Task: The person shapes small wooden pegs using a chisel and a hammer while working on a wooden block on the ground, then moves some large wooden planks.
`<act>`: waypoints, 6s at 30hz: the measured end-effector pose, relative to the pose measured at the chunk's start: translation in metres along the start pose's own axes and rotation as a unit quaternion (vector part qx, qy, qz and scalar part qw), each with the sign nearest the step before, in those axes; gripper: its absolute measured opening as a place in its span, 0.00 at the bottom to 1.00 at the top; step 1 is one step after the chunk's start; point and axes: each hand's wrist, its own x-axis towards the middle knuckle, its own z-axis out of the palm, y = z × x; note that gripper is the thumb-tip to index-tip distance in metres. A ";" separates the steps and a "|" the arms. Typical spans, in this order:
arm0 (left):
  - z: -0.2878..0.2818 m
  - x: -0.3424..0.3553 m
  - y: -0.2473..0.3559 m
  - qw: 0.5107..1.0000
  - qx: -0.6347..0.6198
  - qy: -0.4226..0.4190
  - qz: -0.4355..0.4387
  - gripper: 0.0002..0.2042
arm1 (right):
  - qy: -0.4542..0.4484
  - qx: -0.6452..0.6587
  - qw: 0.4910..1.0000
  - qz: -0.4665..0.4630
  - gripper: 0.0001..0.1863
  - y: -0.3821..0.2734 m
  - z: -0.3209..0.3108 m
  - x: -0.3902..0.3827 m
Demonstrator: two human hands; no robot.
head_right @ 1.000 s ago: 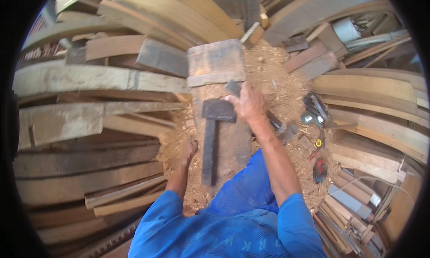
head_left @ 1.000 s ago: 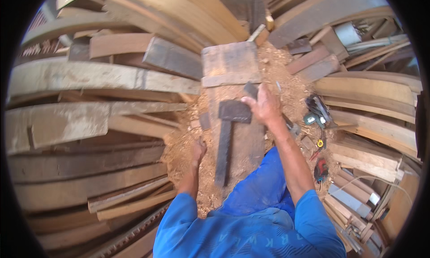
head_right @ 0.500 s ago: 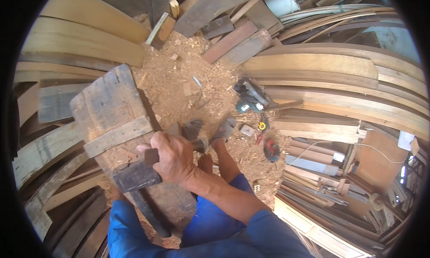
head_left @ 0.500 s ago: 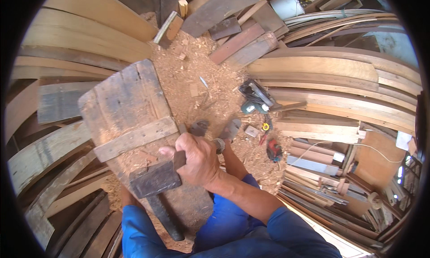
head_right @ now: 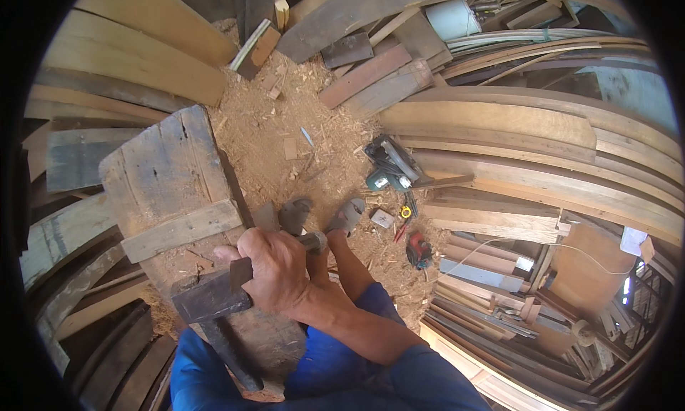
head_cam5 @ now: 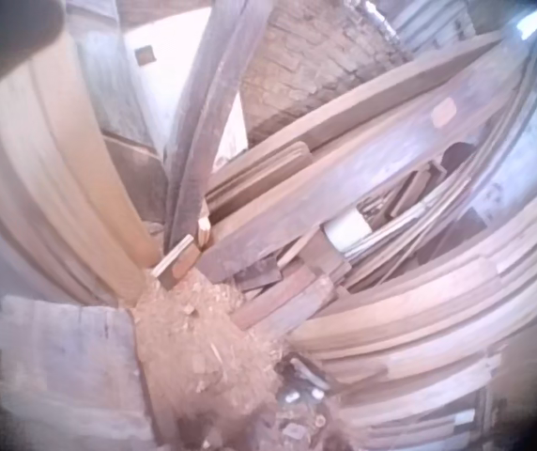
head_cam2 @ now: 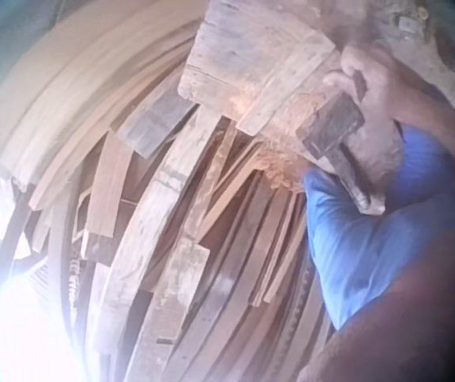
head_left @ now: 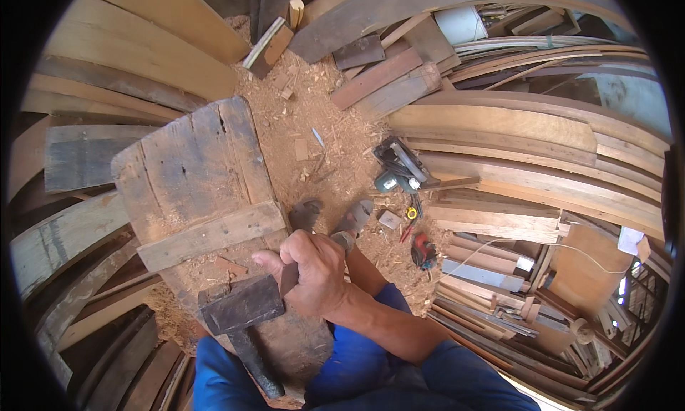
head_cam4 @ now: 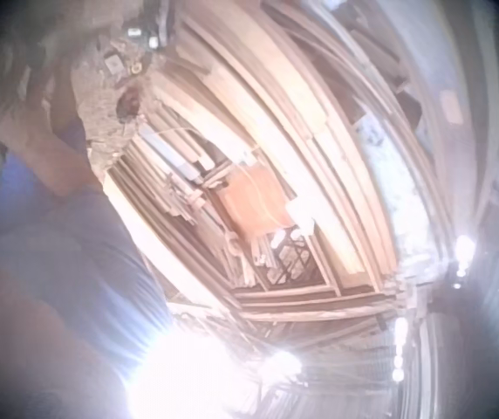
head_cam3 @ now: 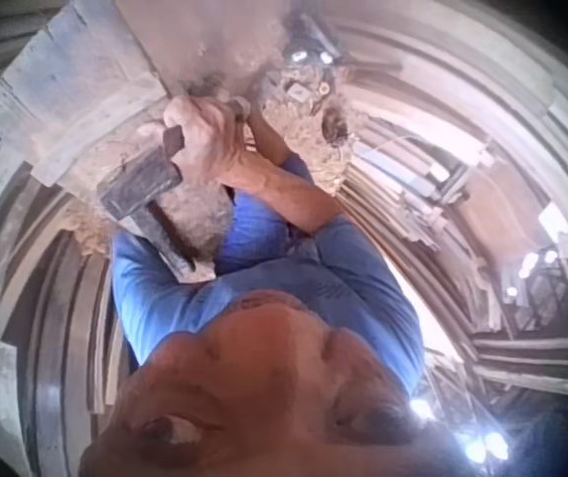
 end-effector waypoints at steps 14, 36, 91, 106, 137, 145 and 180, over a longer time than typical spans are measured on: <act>-0.079 -0.054 -0.047 0.991 -0.113 -0.033 -0.064 0.30 | -0.001 -0.069 0.997 0.018 0.13 0.002 0.005 -0.009; -0.286 -0.247 -0.047 0.561 -0.782 0.220 0.158 0.18 | -0.089 -0.029 0.993 0.074 0.19 -0.090 -0.112 -0.050; -0.534 0.142 0.664 0.923 -0.052 0.032 0.380 0.21 | -0.107 0.116 0.890 0.428 0.25 0.096 -0.371 0.236; -0.381 0.145 0.654 0.751 0.153 0.107 0.634 0.26 | -0.038 0.083 0.881 0.464 0.23 0.123 -0.371 0.280; -0.369 0.423 0.705 0.854 -0.433 -0.068 0.280 0.10 | -0.062 0.172 0.817 0.548 0.12 0.205 -0.304 0.266; -0.442 0.385 0.730 0.733 -0.585 -0.332 -0.106 0.11 | -0.079 0.163 0.804 0.566 0.14 0.204 -0.285 0.255; -0.400 0.322 0.706 0.922 -0.066 0.079 0.374 0.26 | -0.041 0.129 0.875 0.465 0.13 0.266 -0.267 0.147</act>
